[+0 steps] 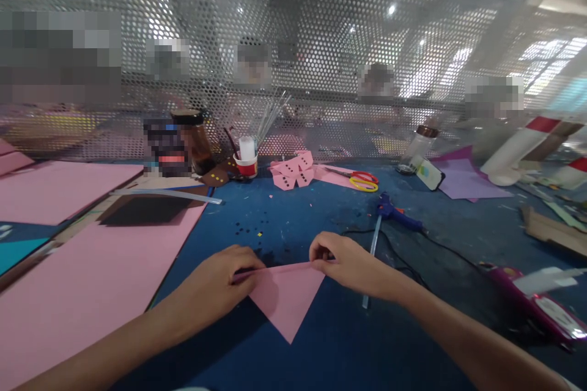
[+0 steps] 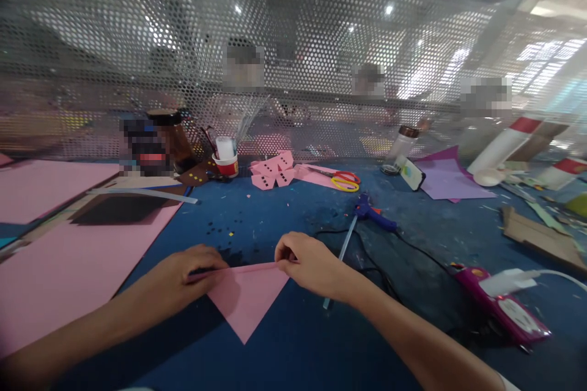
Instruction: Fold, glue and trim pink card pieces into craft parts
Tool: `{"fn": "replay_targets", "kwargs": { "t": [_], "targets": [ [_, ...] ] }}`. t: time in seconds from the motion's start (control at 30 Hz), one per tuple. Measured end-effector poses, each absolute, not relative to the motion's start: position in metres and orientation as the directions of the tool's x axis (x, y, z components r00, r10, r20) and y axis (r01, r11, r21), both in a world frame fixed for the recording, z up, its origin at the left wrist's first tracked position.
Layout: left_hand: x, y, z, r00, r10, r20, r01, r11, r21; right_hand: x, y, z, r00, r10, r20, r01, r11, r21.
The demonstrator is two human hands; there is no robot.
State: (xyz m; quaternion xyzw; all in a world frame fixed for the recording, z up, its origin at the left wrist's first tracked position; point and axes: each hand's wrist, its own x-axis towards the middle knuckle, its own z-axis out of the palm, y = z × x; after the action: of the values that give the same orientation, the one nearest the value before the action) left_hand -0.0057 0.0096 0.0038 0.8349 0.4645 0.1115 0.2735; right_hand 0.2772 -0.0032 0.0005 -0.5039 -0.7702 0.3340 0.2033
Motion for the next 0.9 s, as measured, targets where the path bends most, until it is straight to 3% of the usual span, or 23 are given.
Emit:
{"fn": "replay_targets", "kwargs": {
  "t": [0.1, 0.23, 0.43, 0.63, 0.73, 0.9],
  "targets": [
    [-0.003, 0.014, 0.016, 0.521, 0.837, -0.169, 0.759, -0.363, 0.541, 0.279, -0.002, 0.002, -0.404, 0.914, -0.031, 0.640, 0.259, -0.723],
    [-0.010, 0.020, 0.027, 0.530, 0.793, -0.300, 0.742, -0.264, 0.616, 0.280, -0.001, 0.006, -0.410, 0.910, -0.066, 0.635, 0.233, -0.736],
    [-0.016, 0.030, 0.018, 0.603, 0.748, -0.278, 0.621, -0.222, 0.752, 0.278, -0.004, 0.013, -0.411, 0.907, -0.086, 0.638, 0.219, -0.739],
    [-0.006, 0.018, 0.011, 0.617, 0.734, -0.282, 0.587, -0.192, 0.786, 0.273, -0.010, 0.018, -0.427, 0.903, -0.054, 0.629, 0.253, -0.735],
    [-0.004, 0.013, 0.012, 0.601, 0.743, -0.296, 0.592, -0.165, 0.789, 0.272, -0.010, 0.014, -0.451, 0.892, 0.021, 0.608, 0.324, -0.725],
    [-0.006, 0.018, 0.011, 0.549, 0.794, -0.261, 0.574, -0.131, 0.808, 0.273, -0.009, 0.008, -0.383, 0.826, 0.414, 0.645, 0.560, -0.520]
  ]
}}
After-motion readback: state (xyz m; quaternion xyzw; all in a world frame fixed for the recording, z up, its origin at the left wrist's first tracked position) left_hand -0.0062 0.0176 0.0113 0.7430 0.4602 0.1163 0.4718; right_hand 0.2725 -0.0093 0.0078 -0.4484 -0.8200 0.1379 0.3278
